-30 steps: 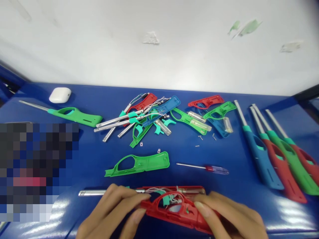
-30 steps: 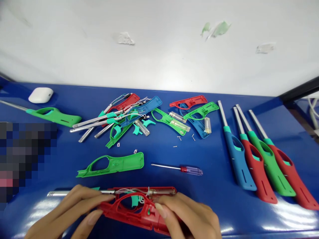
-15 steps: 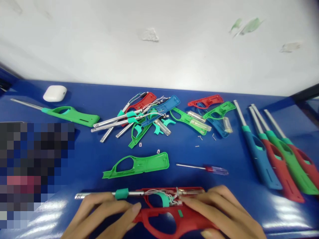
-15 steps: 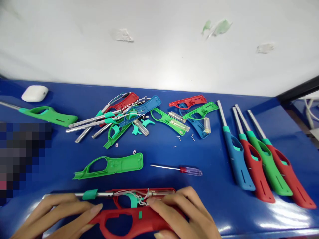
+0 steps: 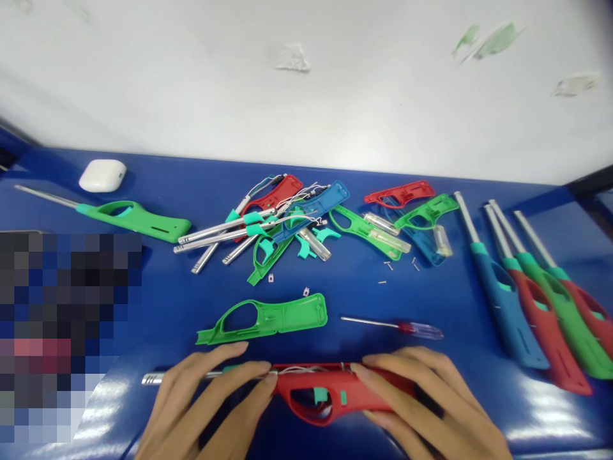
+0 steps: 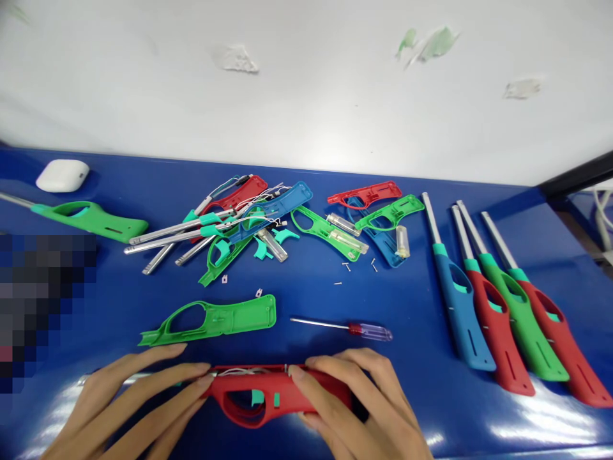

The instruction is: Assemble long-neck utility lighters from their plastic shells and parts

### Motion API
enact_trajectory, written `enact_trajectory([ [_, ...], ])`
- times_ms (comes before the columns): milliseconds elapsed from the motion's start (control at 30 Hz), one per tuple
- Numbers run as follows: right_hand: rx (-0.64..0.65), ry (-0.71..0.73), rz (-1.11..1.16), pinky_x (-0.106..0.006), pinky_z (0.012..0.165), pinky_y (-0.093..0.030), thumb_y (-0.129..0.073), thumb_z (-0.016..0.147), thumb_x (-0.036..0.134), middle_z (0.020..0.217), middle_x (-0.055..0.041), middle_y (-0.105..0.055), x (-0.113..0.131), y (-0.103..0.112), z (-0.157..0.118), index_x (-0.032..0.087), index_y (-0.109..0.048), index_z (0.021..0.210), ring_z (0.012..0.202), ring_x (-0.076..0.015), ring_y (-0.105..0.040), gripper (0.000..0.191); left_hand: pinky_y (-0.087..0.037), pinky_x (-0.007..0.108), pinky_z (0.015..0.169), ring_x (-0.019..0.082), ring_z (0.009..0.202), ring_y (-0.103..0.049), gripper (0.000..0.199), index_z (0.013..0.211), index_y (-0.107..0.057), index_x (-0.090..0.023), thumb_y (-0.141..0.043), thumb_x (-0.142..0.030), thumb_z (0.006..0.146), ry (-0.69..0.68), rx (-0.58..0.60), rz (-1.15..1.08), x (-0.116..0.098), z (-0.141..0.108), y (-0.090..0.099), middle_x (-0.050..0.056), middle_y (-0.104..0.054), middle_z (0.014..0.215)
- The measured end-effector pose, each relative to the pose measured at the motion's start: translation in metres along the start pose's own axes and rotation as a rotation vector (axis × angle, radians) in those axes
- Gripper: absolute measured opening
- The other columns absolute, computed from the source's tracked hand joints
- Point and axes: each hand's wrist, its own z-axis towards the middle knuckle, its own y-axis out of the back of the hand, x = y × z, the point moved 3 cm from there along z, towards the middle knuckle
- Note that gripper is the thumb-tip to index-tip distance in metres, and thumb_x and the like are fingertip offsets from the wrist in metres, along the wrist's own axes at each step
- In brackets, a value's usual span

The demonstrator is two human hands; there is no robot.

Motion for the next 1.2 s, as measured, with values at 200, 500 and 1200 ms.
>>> enact_trajectory([
  [200, -0.012, -0.001, -0.016, -0.024, 0.091, -0.061, -0.052, 0.113, 0.028, 0.11, -0.0046, -0.08, 0.003, 0.003, 0.004, 0.026, -0.078, 0.126, 0.102, -0.0168, -0.072, 0.029, -0.05, 0.041, 0.103, 0.025, 0.129, -0.066, 0.04, 0.13, -0.072, -0.024, -0.052, -0.004, 0.101, -0.003, -0.038, 0.022, 0.0, 0.009, 0.002, 0.001, -0.08, 0.122],
  [500, -0.011, 0.017, -0.05, -0.024, 0.088, -0.06, -0.05, 0.114, 0.027, 0.109, -0.0024, -0.082, 0.003, -0.001, 0.003, 0.026, -0.08, 0.124, 0.097, -0.0158, -0.074, 0.032, -0.054, 0.042, 0.103, 0.025, 0.124, -0.069, 0.046, 0.148, -0.061, -0.029, -0.047, -0.015, 0.107, -0.025, 0.008, 0.063, 0.004, 0.001, 0.0, -0.001, -0.079, 0.128],
  [1200, 0.015, -0.097, 0.012, -0.028, 0.085, -0.061, -0.059, 0.11, 0.033, 0.113, -0.0031, -0.076, 0.002, -0.007, -0.001, 0.032, -0.074, 0.136, 0.1, -0.0187, -0.073, 0.03, -0.053, 0.042, 0.108, 0.026, 0.132, -0.063, 0.063, 0.157, -0.053, -0.03, -0.058, -0.007, 0.098, 0.066, 0.04, -0.04, 0.005, -0.002, 0.0, 0.001, -0.074, 0.135],
])
